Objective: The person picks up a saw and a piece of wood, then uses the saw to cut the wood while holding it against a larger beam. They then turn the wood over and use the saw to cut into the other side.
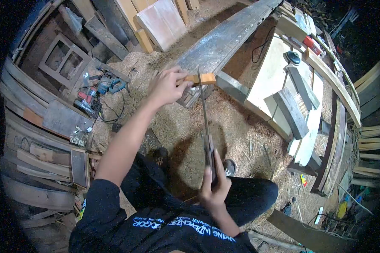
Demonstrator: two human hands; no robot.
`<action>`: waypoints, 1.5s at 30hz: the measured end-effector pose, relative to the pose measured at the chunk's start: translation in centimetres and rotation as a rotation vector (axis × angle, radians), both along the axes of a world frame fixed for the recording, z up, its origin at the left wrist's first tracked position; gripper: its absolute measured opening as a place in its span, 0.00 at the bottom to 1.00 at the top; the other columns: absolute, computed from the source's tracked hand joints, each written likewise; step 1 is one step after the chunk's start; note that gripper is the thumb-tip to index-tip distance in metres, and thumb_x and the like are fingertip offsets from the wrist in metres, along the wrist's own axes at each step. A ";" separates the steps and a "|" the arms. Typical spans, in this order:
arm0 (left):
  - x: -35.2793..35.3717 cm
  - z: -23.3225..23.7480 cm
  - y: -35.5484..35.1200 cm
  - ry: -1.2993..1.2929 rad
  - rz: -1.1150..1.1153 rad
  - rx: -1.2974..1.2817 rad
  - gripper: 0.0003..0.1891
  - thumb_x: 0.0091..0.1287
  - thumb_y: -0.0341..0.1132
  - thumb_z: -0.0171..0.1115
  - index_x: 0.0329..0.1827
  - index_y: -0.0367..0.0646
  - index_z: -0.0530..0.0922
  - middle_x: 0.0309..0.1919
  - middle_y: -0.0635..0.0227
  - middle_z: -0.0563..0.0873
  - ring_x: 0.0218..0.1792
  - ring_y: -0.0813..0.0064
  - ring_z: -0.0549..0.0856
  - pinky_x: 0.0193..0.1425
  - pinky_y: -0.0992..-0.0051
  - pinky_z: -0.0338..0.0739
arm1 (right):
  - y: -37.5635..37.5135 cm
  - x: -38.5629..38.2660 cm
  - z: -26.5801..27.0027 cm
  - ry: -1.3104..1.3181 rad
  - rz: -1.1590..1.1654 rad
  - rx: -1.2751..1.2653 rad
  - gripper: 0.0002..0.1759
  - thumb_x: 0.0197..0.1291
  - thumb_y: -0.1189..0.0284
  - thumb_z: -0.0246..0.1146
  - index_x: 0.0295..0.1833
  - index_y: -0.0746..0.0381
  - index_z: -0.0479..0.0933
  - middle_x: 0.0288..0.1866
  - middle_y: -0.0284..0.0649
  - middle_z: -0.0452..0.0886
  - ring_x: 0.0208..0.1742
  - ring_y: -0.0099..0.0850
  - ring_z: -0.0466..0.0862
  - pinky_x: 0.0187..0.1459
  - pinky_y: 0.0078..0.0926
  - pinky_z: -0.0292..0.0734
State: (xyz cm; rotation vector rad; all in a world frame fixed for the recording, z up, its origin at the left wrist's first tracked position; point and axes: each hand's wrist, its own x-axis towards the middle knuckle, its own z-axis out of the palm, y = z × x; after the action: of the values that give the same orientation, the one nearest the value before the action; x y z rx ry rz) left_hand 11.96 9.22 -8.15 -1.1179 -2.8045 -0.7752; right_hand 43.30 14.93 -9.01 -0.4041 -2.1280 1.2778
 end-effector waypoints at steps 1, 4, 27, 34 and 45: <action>-0.2 0.0 -0.1 -0.009 -0.013 0.023 0.15 0.73 0.48 0.67 0.54 0.53 0.92 0.54 0.75 0.88 0.63 0.64 0.83 0.78 0.44 0.67 | 0.3 -0.3 0.1 0.009 0.001 0.007 0.28 0.78 0.79 0.55 0.80 0.71 0.68 0.43 0.39 0.84 0.36 0.16 0.76 0.38 0.18 0.74; -0.6 0.3 -0.3 -0.070 -0.073 0.022 0.15 0.72 0.48 0.68 0.53 0.53 0.92 0.55 0.76 0.88 0.63 0.64 0.83 0.76 0.44 0.68 | 0.7 -2.4 0.4 0.037 0.014 -0.104 0.28 0.78 0.79 0.55 0.81 0.70 0.67 0.48 0.41 0.86 0.37 0.17 0.77 0.40 0.18 0.75; 0.2 -0.3 0.0 0.156 -0.010 0.057 0.13 0.71 0.46 0.69 0.49 0.50 0.92 0.48 0.70 0.88 0.58 0.60 0.84 0.63 0.55 0.75 | -0.3 -0.7 -1.9 0.090 -0.012 -0.183 0.27 0.79 0.77 0.56 0.80 0.69 0.68 0.46 0.37 0.87 0.31 0.15 0.73 0.33 0.15 0.71; 0.0 0.9 -0.2 0.057 -0.056 0.000 0.14 0.70 0.46 0.70 0.51 0.49 0.92 0.50 0.69 0.88 0.59 0.59 0.84 0.64 0.54 0.75 | 2.1 -6.1 0.7 0.044 0.032 -0.113 0.28 0.78 0.79 0.55 0.81 0.70 0.67 0.41 0.35 0.85 0.31 0.14 0.72 0.32 0.16 0.71; -0.5 0.1 -0.2 0.080 -0.061 0.074 0.15 0.70 0.49 0.70 0.49 0.49 0.92 0.49 0.70 0.88 0.57 0.57 0.85 0.65 0.54 0.76 | 0.7 -1.8 0.7 -0.011 0.008 -0.213 0.27 0.79 0.75 0.56 0.80 0.71 0.68 0.56 0.42 0.88 0.38 0.19 0.79 0.43 0.21 0.77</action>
State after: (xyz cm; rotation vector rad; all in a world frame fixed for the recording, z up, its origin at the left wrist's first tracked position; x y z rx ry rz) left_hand 11.48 8.97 -8.08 -1.2002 -2.6653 -0.8129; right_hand 41.52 15.61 -8.31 -0.4932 -2.0100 1.5159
